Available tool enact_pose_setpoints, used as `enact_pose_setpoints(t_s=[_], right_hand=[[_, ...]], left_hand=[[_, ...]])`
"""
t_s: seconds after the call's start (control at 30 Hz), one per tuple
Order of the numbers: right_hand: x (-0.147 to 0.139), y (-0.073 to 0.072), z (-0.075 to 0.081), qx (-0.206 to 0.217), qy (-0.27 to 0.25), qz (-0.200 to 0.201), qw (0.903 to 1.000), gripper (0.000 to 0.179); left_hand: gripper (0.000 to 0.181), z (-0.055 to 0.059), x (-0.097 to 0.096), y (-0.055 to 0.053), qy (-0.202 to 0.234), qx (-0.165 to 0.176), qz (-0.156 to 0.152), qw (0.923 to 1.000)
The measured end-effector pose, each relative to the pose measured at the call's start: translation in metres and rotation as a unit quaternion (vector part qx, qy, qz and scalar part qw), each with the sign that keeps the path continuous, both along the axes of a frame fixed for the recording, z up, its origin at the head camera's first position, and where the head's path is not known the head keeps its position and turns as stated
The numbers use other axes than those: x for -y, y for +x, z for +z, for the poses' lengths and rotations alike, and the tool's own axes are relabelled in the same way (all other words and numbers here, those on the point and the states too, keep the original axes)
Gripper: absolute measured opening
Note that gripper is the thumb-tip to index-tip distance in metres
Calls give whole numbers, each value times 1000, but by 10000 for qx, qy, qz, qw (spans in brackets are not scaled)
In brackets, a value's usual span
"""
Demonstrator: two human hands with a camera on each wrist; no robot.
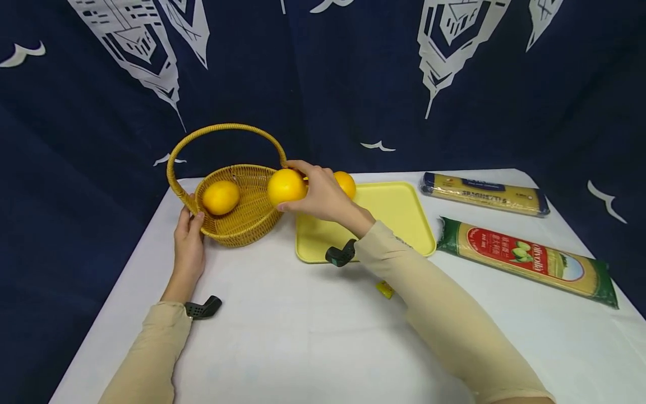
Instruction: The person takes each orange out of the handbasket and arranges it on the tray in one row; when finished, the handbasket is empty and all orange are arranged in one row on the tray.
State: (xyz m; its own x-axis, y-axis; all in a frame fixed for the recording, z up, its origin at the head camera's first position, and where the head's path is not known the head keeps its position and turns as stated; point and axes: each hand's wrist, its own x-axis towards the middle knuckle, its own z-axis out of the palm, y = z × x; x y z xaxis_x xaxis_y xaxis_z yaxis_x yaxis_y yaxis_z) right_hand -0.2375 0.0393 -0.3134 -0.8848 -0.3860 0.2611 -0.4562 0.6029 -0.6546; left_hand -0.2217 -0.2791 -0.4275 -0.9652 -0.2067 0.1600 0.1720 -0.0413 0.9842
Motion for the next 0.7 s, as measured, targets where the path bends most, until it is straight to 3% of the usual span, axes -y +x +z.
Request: enact_pose_setpoints(t_s=[0.17,0.4,0.7], right_hand=[[-34,5,5,-44,-45,-63,10000,86],[-85,15,-2,114,-485,-595,9970,80],[-122,6,-12,45,-514,-1143,9921,82]], left_hand=[[56,0,0,-1,104,-39,12,9999],[56,-1,-2,-2,112,7,-52,9999],[56,0,0,-3,209,-73,-8,9998]])
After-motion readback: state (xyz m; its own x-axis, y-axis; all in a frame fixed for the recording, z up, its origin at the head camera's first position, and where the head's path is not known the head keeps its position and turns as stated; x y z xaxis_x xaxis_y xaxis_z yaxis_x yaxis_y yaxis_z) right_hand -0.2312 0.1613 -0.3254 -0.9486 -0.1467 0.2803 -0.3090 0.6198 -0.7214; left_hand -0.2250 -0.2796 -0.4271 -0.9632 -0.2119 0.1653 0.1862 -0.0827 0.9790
